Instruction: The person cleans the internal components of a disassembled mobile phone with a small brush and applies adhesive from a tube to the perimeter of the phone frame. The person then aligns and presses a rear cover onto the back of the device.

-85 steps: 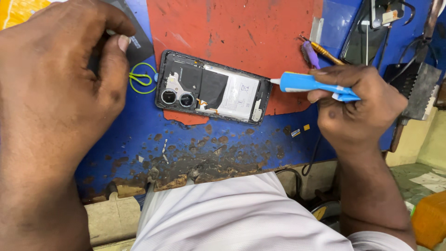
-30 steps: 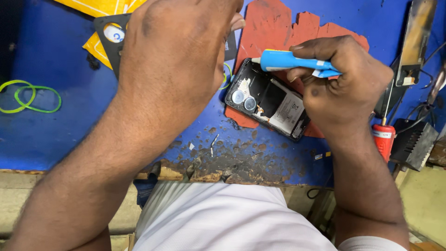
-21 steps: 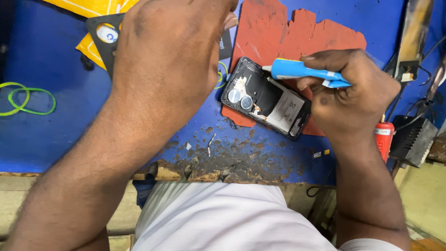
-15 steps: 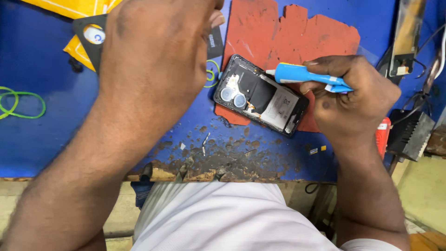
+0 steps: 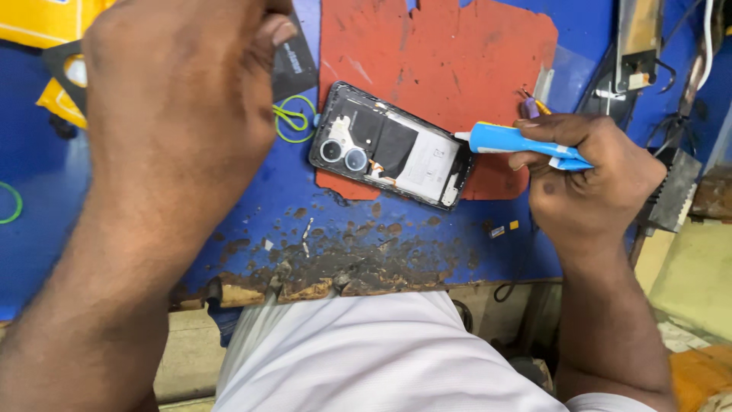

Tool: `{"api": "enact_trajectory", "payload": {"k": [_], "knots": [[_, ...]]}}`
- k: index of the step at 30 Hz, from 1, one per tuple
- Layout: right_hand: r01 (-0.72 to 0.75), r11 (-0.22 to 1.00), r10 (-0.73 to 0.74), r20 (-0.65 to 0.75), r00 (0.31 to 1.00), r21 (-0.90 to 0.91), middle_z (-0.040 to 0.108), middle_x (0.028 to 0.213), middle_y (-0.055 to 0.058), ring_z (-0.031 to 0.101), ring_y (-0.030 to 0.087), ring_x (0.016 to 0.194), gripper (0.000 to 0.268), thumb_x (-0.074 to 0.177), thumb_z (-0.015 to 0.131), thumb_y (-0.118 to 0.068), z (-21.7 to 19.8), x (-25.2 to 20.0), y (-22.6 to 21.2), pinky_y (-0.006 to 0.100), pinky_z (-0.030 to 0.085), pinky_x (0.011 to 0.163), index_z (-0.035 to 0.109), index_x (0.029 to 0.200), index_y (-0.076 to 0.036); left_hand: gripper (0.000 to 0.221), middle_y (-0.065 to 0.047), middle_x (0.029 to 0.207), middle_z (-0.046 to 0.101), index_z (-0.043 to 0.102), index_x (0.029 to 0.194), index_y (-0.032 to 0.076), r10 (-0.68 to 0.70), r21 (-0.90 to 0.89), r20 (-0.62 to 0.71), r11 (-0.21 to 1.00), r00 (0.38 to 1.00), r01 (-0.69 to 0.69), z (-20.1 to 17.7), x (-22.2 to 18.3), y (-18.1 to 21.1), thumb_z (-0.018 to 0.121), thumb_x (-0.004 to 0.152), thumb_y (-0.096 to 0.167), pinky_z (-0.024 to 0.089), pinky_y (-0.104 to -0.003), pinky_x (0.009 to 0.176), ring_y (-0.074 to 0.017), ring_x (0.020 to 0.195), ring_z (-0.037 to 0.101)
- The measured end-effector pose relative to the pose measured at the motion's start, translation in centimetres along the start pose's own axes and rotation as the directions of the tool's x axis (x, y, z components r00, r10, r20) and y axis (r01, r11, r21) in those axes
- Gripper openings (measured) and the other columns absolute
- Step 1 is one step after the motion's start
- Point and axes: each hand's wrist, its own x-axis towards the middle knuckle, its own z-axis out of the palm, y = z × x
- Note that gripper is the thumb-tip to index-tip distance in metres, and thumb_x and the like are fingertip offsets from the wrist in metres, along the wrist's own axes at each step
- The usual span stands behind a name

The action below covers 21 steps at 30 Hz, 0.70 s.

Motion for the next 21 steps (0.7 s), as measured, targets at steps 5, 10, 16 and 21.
{"api": "enact_trajectory", "payload": {"k": [5,10,16,21], "knots": [[-0.026,0.999,0.025,-0.018,1.000,-0.040,0.074,0.100,0.020,0.077,0.026,0.093,0.017,0.095,0.077,0.016,-0.9,-0.7,0.1,0.031,0.060,0.078,0.063,0.100,0.008,0.018,-0.015,0.103,0.064,0.060,0.115,-0.001,0.019,-0.045,0.028,0.999,0.999,-0.018,-0.2,-0.3,-0.1,0.061,0.098,-0.007,0.048,-0.041,0.081,-0.0355,0.095,0.063],[-0.054,0.998,0.052,-0.033,0.998,-0.041,0.074,0.100,0.020,0.076,0.026,0.093,0.017,0.095,0.077,0.016,-1.2,-1.3,-0.1,0.029,0.060,0.077,0.063,0.100,0.008,0.014,-0.012,0.107,0.065,0.058,0.112,-0.001,0.024,-0.126,0.049,0.992,0.999,-0.017,0.0,-0.5,-0.2,0.062,0.100,-0.008,0.048,-0.037,0.085,-0.0312,0.098,0.064],[-0.170,0.985,0.172,-0.048,0.984,0.028,0.075,0.096,0.019,0.076,0.023,0.087,0.012,0.091,0.072,0.015,-1.2,-3.0,-0.6,0.030,0.059,0.076,0.065,0.098,0.008,0.017,-0.011,0.107,0.064,0.059,0.111,0.000,0.021,-0.155,0.064,0.988,0.998,-0.011,0.0,-0.6,0.1,0.064,0.098,-0.010,0.047,-0.036,0.083,-0.0294,0.095,0.062],[-0.177,0.982,0.179,-0.031,0.983,0.071,0.076,0.094,0.016,0.078,0.020,0.087,0.011,0.094,0.075,0.006,-1.3,-5.8,-0.6,0.028,0.061,0.077,0.066,0.100,0.004,0.017,-0.013,0.106,0.066,0.062,0.114,-0.002,-0.003,-0.267,0.075,0.963,0.997,0.023,0.0,0.1,1.1,0.065,0.101,-0.011,0.053,-0.031,0.084,-0.0245,0.095,0.068]]}}
